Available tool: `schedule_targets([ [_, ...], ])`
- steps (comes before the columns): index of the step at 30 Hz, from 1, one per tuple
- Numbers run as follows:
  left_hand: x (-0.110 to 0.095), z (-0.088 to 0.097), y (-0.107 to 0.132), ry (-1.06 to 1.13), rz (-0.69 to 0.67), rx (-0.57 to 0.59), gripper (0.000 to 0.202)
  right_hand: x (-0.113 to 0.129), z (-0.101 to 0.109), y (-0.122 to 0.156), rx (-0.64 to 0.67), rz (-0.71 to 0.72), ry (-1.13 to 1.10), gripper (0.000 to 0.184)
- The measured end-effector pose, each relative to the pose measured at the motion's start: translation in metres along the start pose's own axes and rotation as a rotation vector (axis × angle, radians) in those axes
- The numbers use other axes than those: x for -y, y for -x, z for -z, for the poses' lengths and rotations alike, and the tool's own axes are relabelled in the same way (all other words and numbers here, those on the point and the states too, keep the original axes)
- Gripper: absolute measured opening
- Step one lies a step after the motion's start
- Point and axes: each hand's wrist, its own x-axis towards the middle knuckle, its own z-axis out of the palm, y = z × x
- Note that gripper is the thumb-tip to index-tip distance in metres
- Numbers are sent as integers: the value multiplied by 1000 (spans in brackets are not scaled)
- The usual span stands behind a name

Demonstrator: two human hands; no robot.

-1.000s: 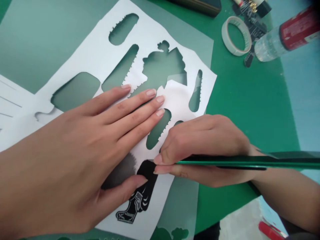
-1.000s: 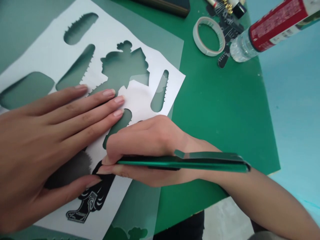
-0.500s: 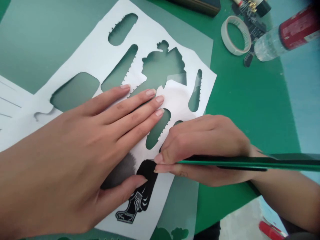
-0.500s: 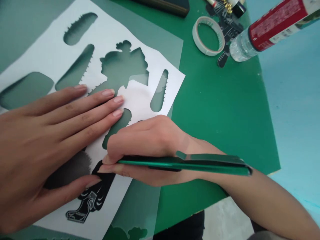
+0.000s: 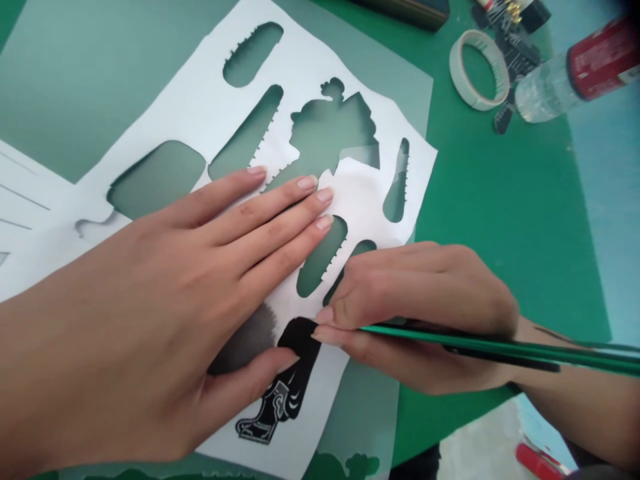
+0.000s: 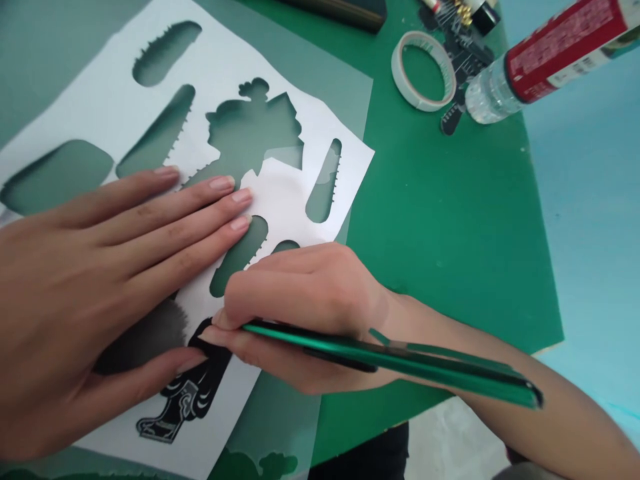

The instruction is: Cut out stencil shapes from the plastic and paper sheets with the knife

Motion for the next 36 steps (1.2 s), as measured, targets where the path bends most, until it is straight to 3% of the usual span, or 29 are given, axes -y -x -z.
schedule_targets([
  [22,0,-2,-1,34,9,-3,95,0,-1,3,-32,12,51,22],
  [36,1,0,0,43,14,4,98,-4,-3,-1,-56,38,-34,24],
])
